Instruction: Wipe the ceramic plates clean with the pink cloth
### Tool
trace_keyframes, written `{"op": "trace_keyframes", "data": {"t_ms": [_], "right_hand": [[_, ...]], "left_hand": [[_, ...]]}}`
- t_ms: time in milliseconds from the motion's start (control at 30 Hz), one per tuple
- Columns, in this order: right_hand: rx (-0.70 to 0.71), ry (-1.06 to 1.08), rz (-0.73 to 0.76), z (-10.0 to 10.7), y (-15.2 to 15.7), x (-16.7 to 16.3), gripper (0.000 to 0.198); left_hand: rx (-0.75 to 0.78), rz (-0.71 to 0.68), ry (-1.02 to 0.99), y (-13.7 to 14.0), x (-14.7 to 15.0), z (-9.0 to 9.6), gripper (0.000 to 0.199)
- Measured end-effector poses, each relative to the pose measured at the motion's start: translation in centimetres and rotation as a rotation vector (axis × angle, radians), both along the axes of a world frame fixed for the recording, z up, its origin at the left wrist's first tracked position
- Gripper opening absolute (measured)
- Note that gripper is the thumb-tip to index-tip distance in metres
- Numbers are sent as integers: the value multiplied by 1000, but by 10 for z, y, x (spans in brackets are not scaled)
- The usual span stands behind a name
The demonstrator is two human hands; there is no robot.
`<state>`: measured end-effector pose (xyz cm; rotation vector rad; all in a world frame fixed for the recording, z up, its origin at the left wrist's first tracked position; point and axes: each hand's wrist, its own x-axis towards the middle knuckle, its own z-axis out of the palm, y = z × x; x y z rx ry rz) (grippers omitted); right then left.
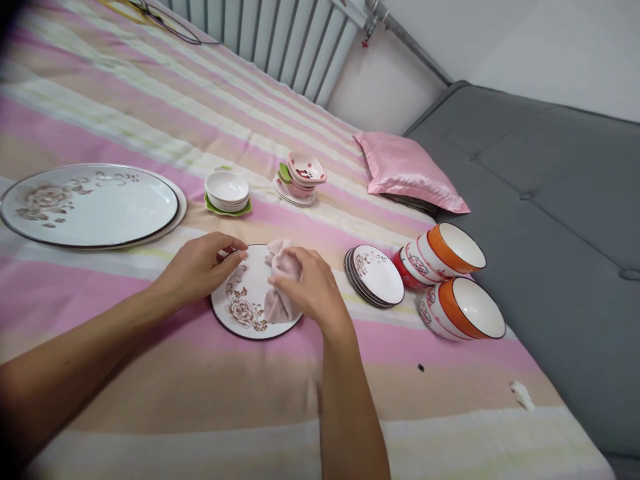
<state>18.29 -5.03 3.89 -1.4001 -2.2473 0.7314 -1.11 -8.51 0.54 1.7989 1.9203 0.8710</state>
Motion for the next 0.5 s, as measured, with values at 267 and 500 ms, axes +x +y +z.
{"op": "trace_keyframes", "data": {"t_ms": [267,500], "right_hand": [[61,-187,-69,1,-1,-1,9],[256,384,-149,14,-6,-7,14]], "left_hand": [[26,3,50,0,0,-3,29],[148,-19,35,-1,0,-2,31]]}}
